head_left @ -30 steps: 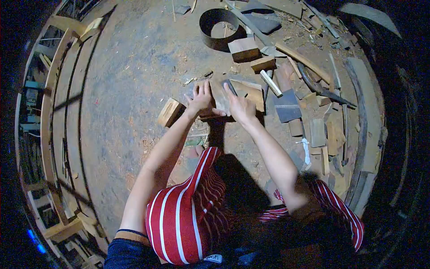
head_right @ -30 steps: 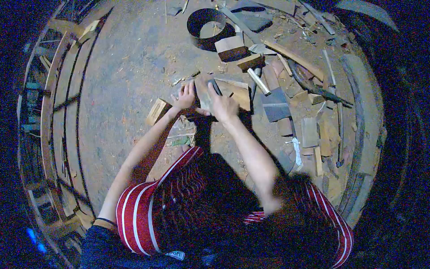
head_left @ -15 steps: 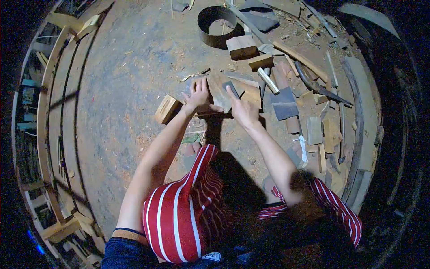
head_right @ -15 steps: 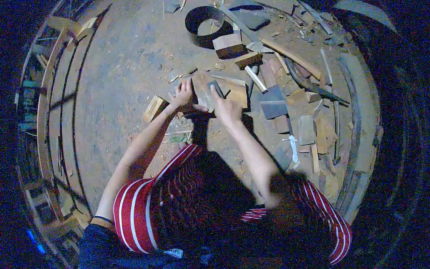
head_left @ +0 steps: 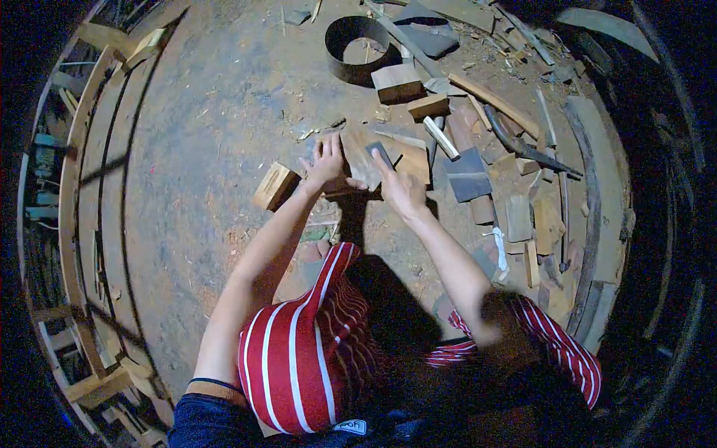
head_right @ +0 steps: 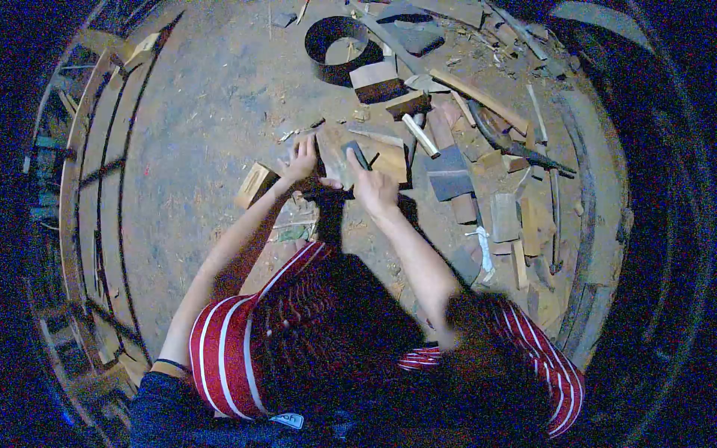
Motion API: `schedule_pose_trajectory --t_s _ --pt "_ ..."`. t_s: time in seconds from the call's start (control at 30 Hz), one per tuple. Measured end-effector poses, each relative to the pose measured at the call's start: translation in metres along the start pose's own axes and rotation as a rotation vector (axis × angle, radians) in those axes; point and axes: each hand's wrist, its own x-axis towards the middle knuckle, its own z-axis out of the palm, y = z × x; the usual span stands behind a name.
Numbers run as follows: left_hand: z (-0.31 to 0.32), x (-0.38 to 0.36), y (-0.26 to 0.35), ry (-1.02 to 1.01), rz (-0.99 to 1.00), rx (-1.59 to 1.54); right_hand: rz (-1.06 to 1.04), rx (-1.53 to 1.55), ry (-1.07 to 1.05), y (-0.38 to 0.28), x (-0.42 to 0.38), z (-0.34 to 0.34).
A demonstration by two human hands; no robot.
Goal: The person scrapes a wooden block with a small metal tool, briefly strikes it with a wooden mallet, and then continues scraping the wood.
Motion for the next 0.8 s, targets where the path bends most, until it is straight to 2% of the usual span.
schedule_pose_trajectory --t_s 0.17,0.27,0.37,0.47,0.57,0.7,0.77,0.8 --pt "-0.008 -0.006 0.005 0.021 0.018 -0.021 0.024 -0.054 -0.045 0.006 -0.022 -0.005" --pt "-0.002 -0.004 0.003 0.007 -0.008 0.003 0.057 0.022 -0.161 0.012 -0.041 -0.011" --pt "0.001 0.0 -0.002 0.024 0.029 -0.01 0.041 -0.023 -0.098 0.014 -0.039 -0.009" --pt "-0.001 -0.005 0.0 0.053 0.04 -0.036 -0.035 -0.029 0.021 0.003 0.001 -0.003" --pt "0.021 0.012 -0.013 0.106 0.04 -0.059 -0.06 -0.062 0.062 -0.001 0.01 -0.004" --pt "0.023 0.011 -0.013 0.137 0.055 -0.05 0.018 -0.057 -0.075 0.004 -0.019 -0.008" --pt "0.048 0.016 -0.029 0.133 0.044 -0.048 -0.047 -0.056 0.025 0.012 -0.031 0.001" --pt "0.068 0.032 -0.035 0.212 0.056 0.033 -0.033 -0.036 0.021 0.011 -0.025 0.001"
